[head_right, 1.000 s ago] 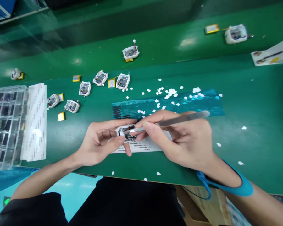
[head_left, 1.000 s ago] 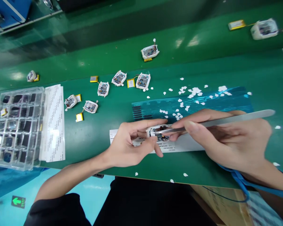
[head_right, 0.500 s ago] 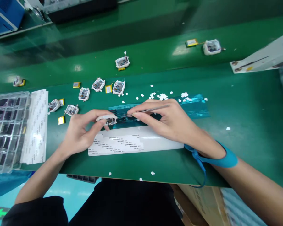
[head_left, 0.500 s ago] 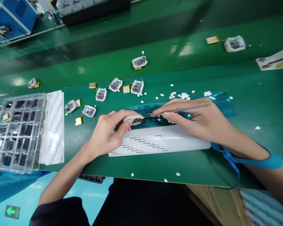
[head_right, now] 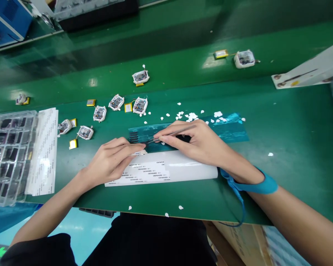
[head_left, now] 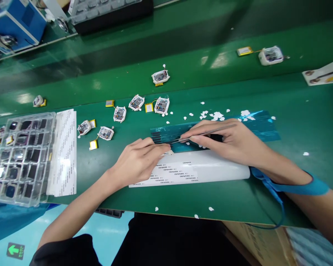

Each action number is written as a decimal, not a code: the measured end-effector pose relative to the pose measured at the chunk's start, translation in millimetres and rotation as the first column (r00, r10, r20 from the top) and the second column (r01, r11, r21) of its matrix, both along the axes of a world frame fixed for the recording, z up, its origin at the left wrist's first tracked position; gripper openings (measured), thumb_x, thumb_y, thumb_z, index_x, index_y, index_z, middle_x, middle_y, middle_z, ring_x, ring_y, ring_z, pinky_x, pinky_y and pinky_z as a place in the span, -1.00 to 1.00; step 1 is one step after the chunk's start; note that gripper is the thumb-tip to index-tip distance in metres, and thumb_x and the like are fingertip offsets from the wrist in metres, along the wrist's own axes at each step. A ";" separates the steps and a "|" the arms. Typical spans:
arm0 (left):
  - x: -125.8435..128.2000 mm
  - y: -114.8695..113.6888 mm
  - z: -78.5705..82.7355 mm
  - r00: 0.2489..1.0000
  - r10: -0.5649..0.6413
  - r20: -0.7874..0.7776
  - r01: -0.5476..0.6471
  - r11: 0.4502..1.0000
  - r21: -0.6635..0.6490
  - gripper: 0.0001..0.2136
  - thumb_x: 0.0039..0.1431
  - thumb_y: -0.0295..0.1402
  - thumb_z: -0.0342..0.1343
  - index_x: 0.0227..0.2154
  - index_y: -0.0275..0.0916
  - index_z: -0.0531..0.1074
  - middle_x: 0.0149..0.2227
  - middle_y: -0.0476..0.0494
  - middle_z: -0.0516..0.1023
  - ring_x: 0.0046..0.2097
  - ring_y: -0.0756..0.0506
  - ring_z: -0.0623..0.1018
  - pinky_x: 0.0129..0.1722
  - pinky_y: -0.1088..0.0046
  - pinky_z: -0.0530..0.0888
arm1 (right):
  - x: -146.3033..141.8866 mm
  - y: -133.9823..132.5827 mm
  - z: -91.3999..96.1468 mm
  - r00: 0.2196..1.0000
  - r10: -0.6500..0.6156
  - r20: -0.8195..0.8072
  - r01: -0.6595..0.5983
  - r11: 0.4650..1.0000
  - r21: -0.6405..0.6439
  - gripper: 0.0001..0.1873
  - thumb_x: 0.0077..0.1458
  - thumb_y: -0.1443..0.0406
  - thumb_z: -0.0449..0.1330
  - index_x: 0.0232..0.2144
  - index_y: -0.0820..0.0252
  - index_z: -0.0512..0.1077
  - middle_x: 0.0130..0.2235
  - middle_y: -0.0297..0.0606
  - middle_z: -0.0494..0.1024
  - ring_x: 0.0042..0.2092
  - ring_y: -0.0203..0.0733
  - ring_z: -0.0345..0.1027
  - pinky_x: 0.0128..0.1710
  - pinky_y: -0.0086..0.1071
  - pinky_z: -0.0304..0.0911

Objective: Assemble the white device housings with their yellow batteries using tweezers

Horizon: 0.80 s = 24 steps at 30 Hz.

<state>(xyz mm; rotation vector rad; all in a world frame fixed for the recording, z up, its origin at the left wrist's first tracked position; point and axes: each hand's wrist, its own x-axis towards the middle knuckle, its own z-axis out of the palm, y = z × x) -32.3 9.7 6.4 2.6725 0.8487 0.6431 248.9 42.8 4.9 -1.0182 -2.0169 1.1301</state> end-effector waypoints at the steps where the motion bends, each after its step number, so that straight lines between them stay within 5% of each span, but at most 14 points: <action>1: 0.5 -0.3 0.2 1.000 0.003 -0.003 -0.003 1.000 0.000 -0.79 0.53 -0.48 -0.07 0.06 -0.30 0.43 -0.09 -0.17 0.69 -0.19 -0.11 0.59 -0.25 0.33 0.54 | 0.1 -0.9 0.3 1.000 0.010 0.006 -0.010 0.999 0.036 -0.77 0.40 0.12 0.22 -0.15 -0.03 0.69 -0.11 -0.33 0.71 -0.11 -0.08 0.62 -0.15 -0.20 0.55; 5: 3.3 -1.0 2.1 1.000 0.024 -0.017 -0.025 0.999 -0.025 -0.79 0.53 -0.48 -0.08 0.03 -0.30 0.44 -0.21 -0.13 0.65 -0.21 -0.11 0.57 -0.28 0.36 0.52 | -1.8 -6.5 1.7 0.997 0.060 0.053 -0.072 0.957 0.280 -0.76 0.42 0.31 0.21 0.02 -0.08 0.63 -0.03 -0.40 0.69 -0.04 -0.09 0.60 -0.12 -0.19 0.57; 10: 2.9 2.5 -0.9 0.998 0.037 -0.043 -0.037 0.999 -0.004 -0.78 0.52 -0.49 -0.09 0.00 -0.27 0.45 -0.28 -0.09 0.62 -0.23 -0.12 0.55 -0.31 0.36 0.47 | -4.0 -13.2 5.5 0.978 0.075 0.192 -0.177 0.783 0.596 -0.48 0.36 0.49 0.19 0.24 -0.11 0.45 0.03 -0.40 0.67 -0.02 -0.10 0.61 0.04 -0.08 0.58; 15: 1.5 0.0 4.8 0.995 -0.018 -0.103 0.027 0.995 0.092 -0.77 0.50 -0.53 -0.07 0.00 -0.29 0.47 -0.18 -0.14 0.70 -0.18 -0.13 0.57 -0.30 0.34 0.44 | -3.2 -15.5 25.5 0.986 -0.109 0.126 -0.023 0.660 0.751 -0.34 0.22 0.64 0.27 0.28 0.08 0.43 -0.02 -0.14 0.68 -0.05 -0.10 0.60 0.04 -0.07 0.59; 18: 3.8 -4.2 22.1 0.992 -0.063 0.106 0.056 0.996 0.074 -0.75 0.46 -0.55 -0.05 -0.01 -0.25 0.50 -0.03 -0.16 0.71 -0.14 -0.13 0.60 -0.25 0.31 0.46 | -7.5 -18.9 39.4 0.977 -0.164 0.134 -0.014 0.582 0.813 -0.28 0.20 0.63 0.33 0.31 0.08 0.40 -0.04 -0.19 0.69 -0.09 -0.12 0.60 -0.02 -0.14 0.60; 20: 4.1 -2.5 33.0 0.918 0.140 0.372 -0.089 0.984 -0.152 -0.76 0.48 -0.48 -0.03 0.02 -0.21 0.52 -0.02 -0.16 0.70 -0.14 -0.11 0.62 -0.18 0.31 0.51 | -12.2 -23.2 45.0 0.979 -0.173 0.112 -0.002 0.537 0.844 -0.27 0.21 0.62 0.33 0.33 0.05 0.38 -0.01 -0.27 0.68 -0.08 -0.13 0.60 -0.04 -0.15 0.61; 22: 1.7 4.4 37.5 0.737 0.447 0.506 -0.178 0.852 -0.493 -0.79 0.49 -0.39 0.00 -0.06 -0.21 0.55 -0.10 -0.17 0.71 -0.24 -0.06 0.59 -0.25 0.38 0.51 | -16.6 -28.7 47.1 0.978 -0.189 0.093 0.026 0.546 0.837 -0.27 0.20 0.63 0.33 0.32 0.06 0.39 0.05 -0.29 0.65 -0.06 -0.13 0.59 -0.01 -0.15 0.60; 24: -2.6 13.2 34.9 0.576 0.660 0.482 -0.086 0.635 -0.768 -0.79 0.45 -0.35 0.04 -0.22 -0.25 0.57 -0.15 -0.20 0.70 -0.37 -0.01 0.50 -0.39 0.46 0.43 | -19.3 -34.2 46.1 0.974 -0.200 0.104 0.033 0.581 0.813 -0.25 0.18 0.63 0.35 0.33 0.08 0.39 0.09 -0.28 0.63 -0.03 -0.12 0.57 0.02 -0.14 0.58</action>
